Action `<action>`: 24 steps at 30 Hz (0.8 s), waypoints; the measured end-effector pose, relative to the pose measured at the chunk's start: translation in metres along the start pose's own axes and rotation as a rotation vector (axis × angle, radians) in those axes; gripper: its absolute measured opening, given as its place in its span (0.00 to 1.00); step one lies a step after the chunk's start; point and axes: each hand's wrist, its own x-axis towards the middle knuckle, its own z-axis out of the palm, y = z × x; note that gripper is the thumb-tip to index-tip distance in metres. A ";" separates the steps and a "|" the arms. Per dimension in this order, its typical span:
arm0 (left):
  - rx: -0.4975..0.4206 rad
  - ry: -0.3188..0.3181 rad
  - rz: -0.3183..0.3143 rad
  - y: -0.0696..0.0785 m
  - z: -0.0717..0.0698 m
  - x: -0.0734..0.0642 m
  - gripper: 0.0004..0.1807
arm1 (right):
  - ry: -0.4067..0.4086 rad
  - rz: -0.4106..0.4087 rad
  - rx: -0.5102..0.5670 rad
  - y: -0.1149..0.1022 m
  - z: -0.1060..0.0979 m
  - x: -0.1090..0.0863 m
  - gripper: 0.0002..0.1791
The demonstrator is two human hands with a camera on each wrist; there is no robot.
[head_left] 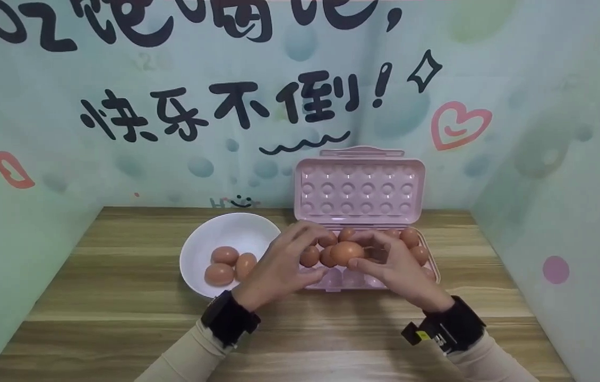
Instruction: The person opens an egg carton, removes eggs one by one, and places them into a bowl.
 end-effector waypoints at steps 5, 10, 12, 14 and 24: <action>0.004 0.026 0.036 0.002 0.006 0.003 0.26 | 0.001 0.008 0.021 -0.003 0.008 0.000 0.23; -0.026 0.045 0.053 0.004 0.012 0.003 0.25 | -0.001 0.019 0.011 -0.005 0.015 0.000 0.24; -0.028 0.053 0.056 0.004 0.013 0.003 0.25 | -0.008 0.028 0.017 -0.005 0.018 0.000 0.24; -0.025 0.063 0.063 0.004 0.014 0.003 0.24 | -0.013 0.035 0.028 -0.006 0.019 0.000 0.25; -0.007 0.055 0.052 0.004 0.016 0.002 0.24 | -0.037 0.032 0.066 -0.007 0.021 -0.001 0.24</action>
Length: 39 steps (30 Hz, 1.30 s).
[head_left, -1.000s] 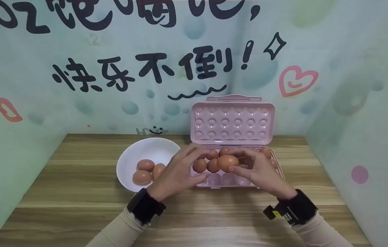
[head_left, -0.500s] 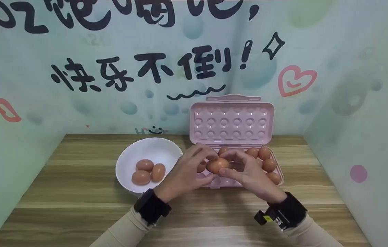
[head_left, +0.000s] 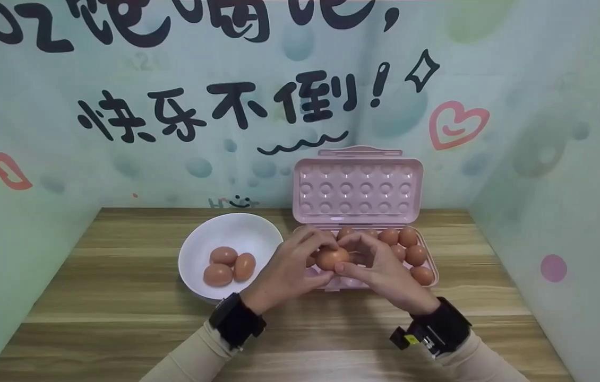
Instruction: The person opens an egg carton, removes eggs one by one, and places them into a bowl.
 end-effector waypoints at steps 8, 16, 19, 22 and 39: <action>-0.007 -0.028 0.008 0.000 -0.010 0.000 0.23 | -0.033 -0.062 -0.017 0.001 -0.002 0.001 0.23; 0.029 -0.106 -0.102 -0.012 -0.048 -0.003 0.22 | -0.021 -0.130 -0.118 0.004 -0.011 0.001 0.22; 0.045 -0.149 -0.116 -0.019 -0.062 -0.006 0.22 | 0.013 -0.151 -0.193 0.007 -0.017 0.001 0.22; 0.093 -0.193 -0.112 -0.026 -0.074 -0.010 0.20 | 0.036 -0.183 -0.249 0.008 -0.023 0.001 0.22; 0.231 -0.418 -0.164 -0.058 -0.109 -0.048 0.16 | 0.081 -0.241 -0.465 0.016 -0.063 -0.005 0.30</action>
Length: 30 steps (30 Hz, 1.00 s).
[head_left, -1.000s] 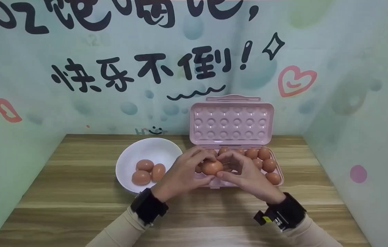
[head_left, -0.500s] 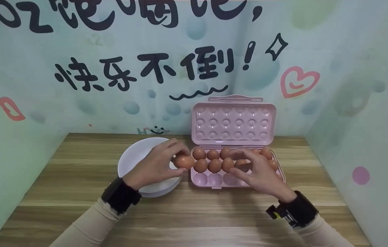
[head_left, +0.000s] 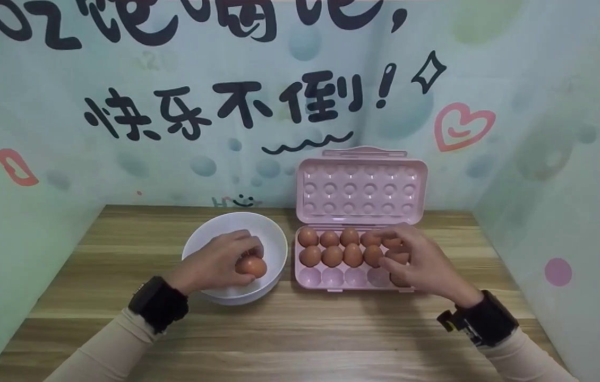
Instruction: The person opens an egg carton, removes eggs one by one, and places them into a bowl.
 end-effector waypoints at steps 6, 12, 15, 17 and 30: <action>0.001 -0.064 0.000 -0.007 -0.001 -0.008 0.15 | -0.016 -0.089 -0.125 0.010 -0.005 -0.005 0.32; 0.026 -0.135 -0.008 -0.011 -0.001 -0.011 0.12 | -0.037 -0.115 -0.221 0.013 -0.007 -0.010 0.34; 0.057 -0.129 0.005 -0.012 0.001 -0.011 0.11 | -0.049 -0.099 -0.233 0.015 -0.008 -0.012 0.35; 0.075 -0.123 0.012 -0.013 0.001 -0.012 0.11 | -0.053 -0.096 -0.236 0.016 -0.009 -0.013 0.36; 0.049 -0.126 0.009 -0.012 0.005 -0.013 0.08 | -0.070 -0.134 -0.270 0.019 -0.013 -0.015 0.34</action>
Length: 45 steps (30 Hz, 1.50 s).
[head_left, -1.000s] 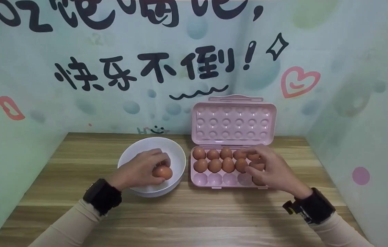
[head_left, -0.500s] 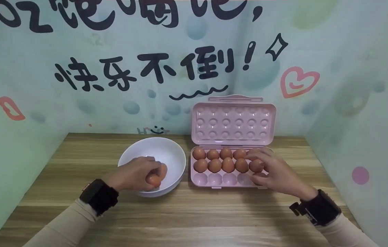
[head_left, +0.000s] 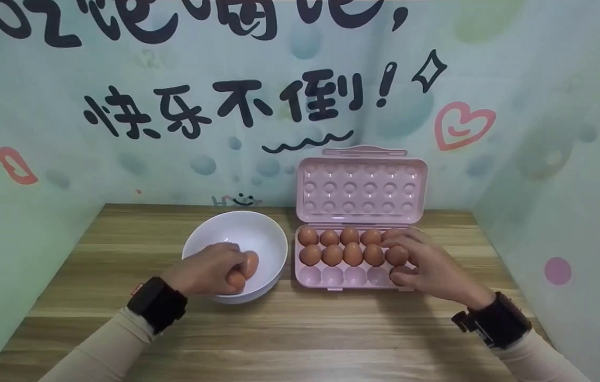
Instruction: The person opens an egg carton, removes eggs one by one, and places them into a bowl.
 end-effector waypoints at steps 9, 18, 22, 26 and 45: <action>-0.004 0.072 0.065 0.000 -0.001 -0.002 0.09 | 0.000 -0.037 -0.017 0.000 -0.007 -0.001 0.34; -0.013 0.048 -0.102 0.003 -0.007 -0.001 0.08 | -0.002 -0.139 -0.006 0.004 -0.011 -0.001 0.31; -0.015 0.146 -0.096 0.010 -0.008 0.001 0.11 | -0.018 -0.150 -0.008 0.005 -0.013 0.001 0.26; -0.004 0.211 -0.103 0.020 -0.007 0.006 0.19 | -0.008 -0.213 -0.015 0.009 -0.013 0.004 0.23; -0.083 0.313 -0.034 0.066 0.023 0.042 0.24 | -0.083 -0.374 -0.086 0.023 -0.002 0.009 0.23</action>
